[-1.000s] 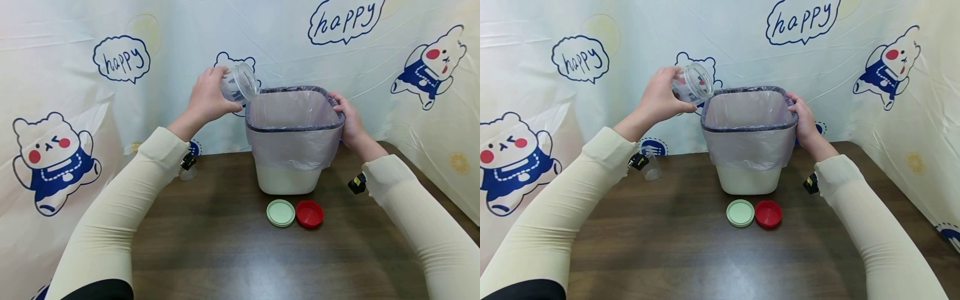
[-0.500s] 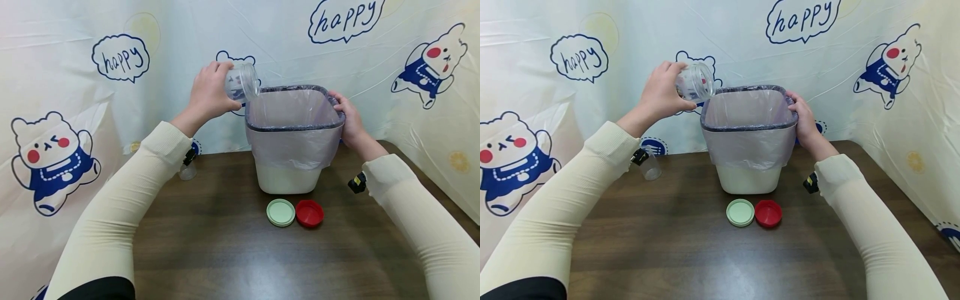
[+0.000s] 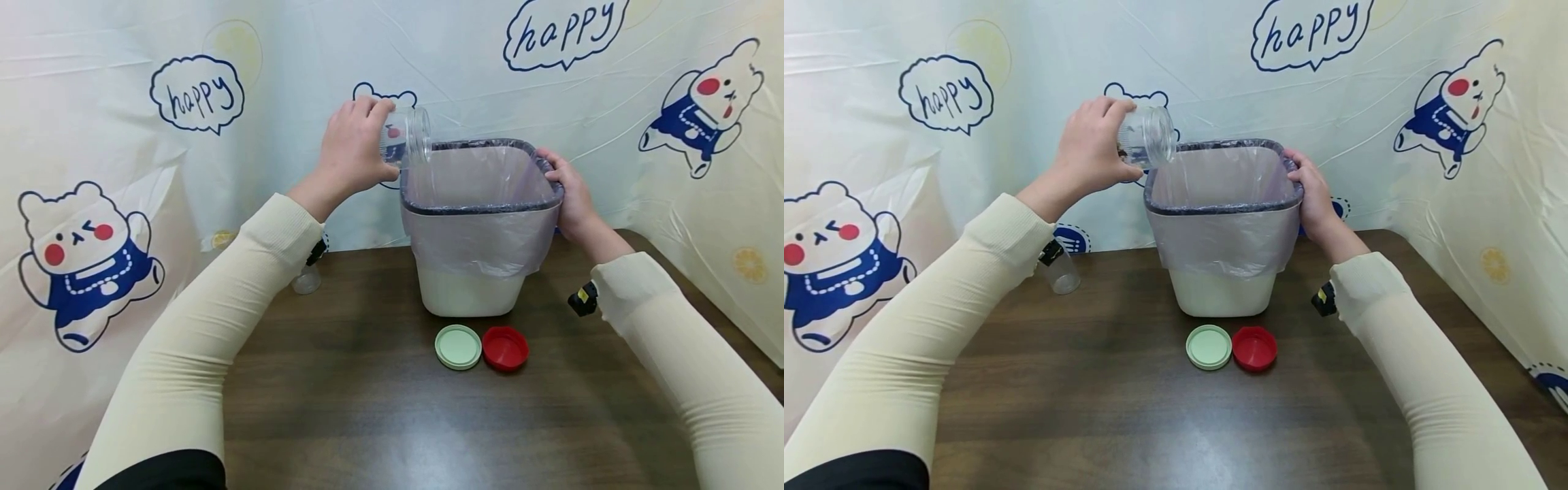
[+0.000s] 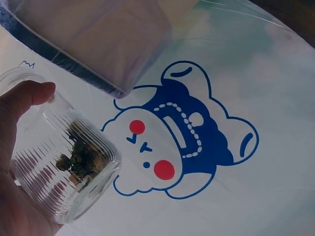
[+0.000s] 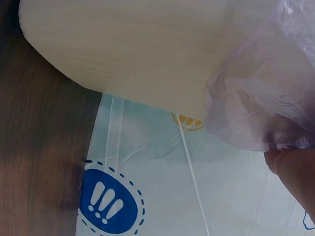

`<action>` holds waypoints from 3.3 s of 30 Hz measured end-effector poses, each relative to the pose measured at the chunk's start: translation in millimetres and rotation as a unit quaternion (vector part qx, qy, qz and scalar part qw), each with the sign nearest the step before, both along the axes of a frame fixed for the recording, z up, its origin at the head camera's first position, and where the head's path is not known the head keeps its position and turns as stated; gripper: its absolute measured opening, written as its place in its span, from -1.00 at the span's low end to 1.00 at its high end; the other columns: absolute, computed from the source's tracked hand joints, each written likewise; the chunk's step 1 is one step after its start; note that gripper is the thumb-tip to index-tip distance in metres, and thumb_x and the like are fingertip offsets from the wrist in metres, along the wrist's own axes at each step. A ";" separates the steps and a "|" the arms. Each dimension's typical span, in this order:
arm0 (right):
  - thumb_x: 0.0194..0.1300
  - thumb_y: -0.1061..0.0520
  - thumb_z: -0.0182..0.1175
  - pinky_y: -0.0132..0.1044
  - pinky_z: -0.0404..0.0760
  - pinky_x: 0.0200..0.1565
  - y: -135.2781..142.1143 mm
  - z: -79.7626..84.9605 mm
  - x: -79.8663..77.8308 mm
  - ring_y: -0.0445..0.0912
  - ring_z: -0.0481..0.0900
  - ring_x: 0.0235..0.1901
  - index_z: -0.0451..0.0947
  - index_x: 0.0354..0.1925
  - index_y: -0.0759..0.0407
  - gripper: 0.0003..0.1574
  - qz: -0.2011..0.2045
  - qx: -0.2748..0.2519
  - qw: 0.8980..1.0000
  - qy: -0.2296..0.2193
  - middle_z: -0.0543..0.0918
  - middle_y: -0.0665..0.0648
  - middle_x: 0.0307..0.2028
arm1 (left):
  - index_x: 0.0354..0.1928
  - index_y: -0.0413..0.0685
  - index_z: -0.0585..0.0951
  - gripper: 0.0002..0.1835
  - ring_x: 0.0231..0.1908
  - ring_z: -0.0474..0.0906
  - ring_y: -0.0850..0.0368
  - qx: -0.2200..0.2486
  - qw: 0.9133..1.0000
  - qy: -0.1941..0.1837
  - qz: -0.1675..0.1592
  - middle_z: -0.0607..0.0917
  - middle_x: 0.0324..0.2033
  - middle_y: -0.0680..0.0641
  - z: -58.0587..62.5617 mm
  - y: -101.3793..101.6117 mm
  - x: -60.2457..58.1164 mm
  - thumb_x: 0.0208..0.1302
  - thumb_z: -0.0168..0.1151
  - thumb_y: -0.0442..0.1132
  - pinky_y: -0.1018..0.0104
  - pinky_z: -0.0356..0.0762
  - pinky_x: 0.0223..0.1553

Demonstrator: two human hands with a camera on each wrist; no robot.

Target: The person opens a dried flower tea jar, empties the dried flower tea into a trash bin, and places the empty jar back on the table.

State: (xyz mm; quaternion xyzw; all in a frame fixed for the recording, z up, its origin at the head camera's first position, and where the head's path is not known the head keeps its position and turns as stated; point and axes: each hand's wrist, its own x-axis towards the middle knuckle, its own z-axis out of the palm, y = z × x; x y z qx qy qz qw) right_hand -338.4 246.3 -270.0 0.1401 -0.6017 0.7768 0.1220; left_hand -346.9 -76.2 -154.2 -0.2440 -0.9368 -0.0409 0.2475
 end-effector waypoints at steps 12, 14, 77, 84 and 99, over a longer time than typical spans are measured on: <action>0.39 0.23 -0.29 -0.48 0.29 -0.03 -0.7 -0.5 0.3 -0.20 0.30 0.01 0.14 0.40 0.32 -0.36 -0.003 0.004 1.000 0.000 0.25 0.15 0.25 | 0.39 -0.07 0.27 -0.05 0.22 0.23 -0.07 -0.037 0.999 0.024 -0.012 0.39 0.20 -0.13 -5.1 4.5 -2.5 -0.04 0.50 0.01 0.10 0.11 0.31; 0.38 0.23 -0.29 -0.49 0.30 -0.03 -1.2 -0.6 0.0 -0.20 0.31 0.00 0.16 0.39 0.32 -0.37 -0.004 0.004 1.000 0.003 0.27 0.14 0.23 | 0.39 -0.06 0.28 -0.06 0.22 0.22 -0.07 -0.040 0.999 0.024 -0.014 0.39 0.20 -0.13 -4.7 4.9 -2.5 -0.04 0.50 0.01 0.10 0.10 0.32; 0.39 0.24 -0.30 -0.49 0.30 -0.03 -1.5 0.3 4.2 -0.20 0.31 0.00 0.15 0.38 0.30 -0.38 0.002 -0.001 1.000 0.003 0.27 0.13 0.21 | 0.30 -0.16 0.35 -0.13 0.21 0.25 -0.13 -0.151 0.977 0.130 -0.071 0.42 0.17 -0.19 -7.6 10.3 -12.7 -0.09 0.52 -0.11 0.10 0.05 0.32; 0.39 0.23 -0.31 -0.48 0.29 -0.03 -2.1 -0.1 4.0 -0.21 0.30 0.00 0.10 0.42 0.33 -0.35 0.000 0.007 1.000 0.001 0.26 0.14 0.24 | 0.29 -0.16 0.37 -0.18 0.20 0.27 -0.14 -0.155 0.975 0.141 -0.076 0.43 0.17 -0.20 -8.3 10.7 -13.0 -0.07 0.49 -0.17 0.10 0.06 0.32; 0.38 0.24 -0.32 -0.47 0.28 -0.03 -1.7 -1.6 2.4 -0.18 0.30 -0.01 0.17 0.37 0.29 -0.38 0.005 0.009 1.000 0.010 0.30 0.11 0.17 | 0.28 -0.14 0.36 -0.18 0.18 0.27 -0.16 -0.178 0.967 0.160 -0.086 0.42 0.17 -0.20 -7.5 12.3 -13.8 -0.07 0.50 -0.18 0.07 0.03 0.34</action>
